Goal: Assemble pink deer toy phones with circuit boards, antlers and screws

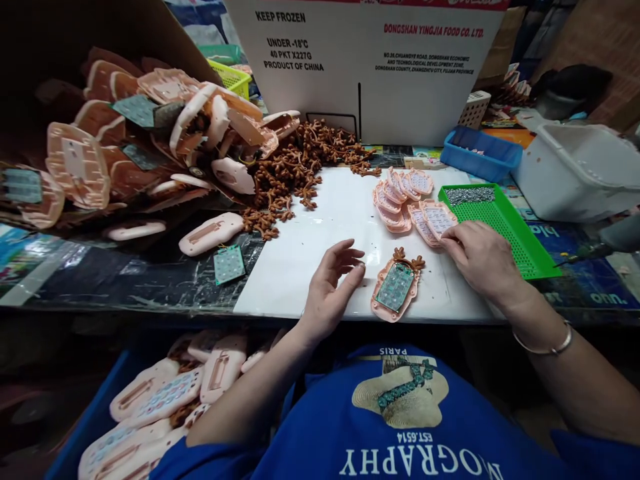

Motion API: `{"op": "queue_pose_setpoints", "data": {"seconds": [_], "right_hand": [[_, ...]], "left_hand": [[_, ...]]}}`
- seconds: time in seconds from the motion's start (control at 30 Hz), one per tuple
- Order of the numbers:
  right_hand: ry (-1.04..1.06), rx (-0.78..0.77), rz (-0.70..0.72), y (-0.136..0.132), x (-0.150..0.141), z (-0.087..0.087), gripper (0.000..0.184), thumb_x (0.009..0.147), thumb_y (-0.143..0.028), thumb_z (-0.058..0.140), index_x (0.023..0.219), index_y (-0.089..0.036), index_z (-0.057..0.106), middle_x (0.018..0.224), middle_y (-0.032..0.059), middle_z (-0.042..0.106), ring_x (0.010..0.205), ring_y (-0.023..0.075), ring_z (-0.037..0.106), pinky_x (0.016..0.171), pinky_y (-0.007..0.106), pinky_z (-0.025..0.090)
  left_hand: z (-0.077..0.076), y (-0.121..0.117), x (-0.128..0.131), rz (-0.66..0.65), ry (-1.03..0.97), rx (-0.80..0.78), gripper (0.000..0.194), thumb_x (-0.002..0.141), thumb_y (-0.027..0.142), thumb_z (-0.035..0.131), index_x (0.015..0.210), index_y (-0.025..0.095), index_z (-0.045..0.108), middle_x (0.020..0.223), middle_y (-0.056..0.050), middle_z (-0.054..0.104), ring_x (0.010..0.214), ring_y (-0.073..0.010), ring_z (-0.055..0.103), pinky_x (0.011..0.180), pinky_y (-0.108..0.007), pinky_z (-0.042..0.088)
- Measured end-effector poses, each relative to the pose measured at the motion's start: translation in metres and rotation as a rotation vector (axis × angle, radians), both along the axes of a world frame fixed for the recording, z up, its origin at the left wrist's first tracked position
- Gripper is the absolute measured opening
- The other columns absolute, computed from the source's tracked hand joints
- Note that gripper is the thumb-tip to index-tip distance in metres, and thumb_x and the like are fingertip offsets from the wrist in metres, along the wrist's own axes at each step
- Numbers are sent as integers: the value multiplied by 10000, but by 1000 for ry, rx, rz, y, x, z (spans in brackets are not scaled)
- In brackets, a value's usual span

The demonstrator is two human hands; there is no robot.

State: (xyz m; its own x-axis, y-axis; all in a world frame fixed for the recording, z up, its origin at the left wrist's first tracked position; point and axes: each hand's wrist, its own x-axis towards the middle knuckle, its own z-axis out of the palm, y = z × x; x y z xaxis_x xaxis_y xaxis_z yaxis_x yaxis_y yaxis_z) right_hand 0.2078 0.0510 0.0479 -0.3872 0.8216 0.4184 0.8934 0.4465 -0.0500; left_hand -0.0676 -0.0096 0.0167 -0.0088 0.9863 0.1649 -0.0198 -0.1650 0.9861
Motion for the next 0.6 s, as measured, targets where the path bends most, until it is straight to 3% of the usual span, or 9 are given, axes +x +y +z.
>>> {"op": "queue_pose_setpoints", "data": {"seconds": [0.2,0.3,0.4,0.5,0.6], "right_hand": [[151,-58,249,-47,-37,35,207,994,-307,510,875,-182,624,853,81,680,831,230,606,762,372,462],[209,-128,393,-61,-61,43,177,995,-256,501,881,-183,615,847,70,683,823,214,611,764,368,483],[319,-182,470,-69,-70,40,129,984,-256,526,1003,-180,629,970,87,704,924,227,636,818,390,519],[612,-292,339,-77,-58,24,264,961,-295,582,1208,-205,598,1165,99,691,1030,217,656,918,415,546],[1054,-588,44,-89,-39,0,404,922,-368,640,1302,-254,559,1314,92,652,1177,221,642,1025,439,535]], "left_hand": [[19,4,25,-219,-646,-404,543,866,549,650,1231,155,570,1304,-160,641,1226,-266,630,1069,-417,499],[26,4,39,-253,-789,-406,575,851,619,608,1205,166,602,1333,-138,636,1291,-302,583,1064,-448,512],[29,2,39,-125,-833,-356,458,836,539,634,1141,198,635,1198,-81,705,1164,-286,659,983,-445,558],[28,1,22,4,-867,-320,427,829,534,630,1099,204,647,1033,-50,736,948,-224,722,908,-408,584],[21,1,3,107,-892,-322,393,799,497,672,1065,209,659,977,-28,740,842,-191,724,854,-393,603]]}}
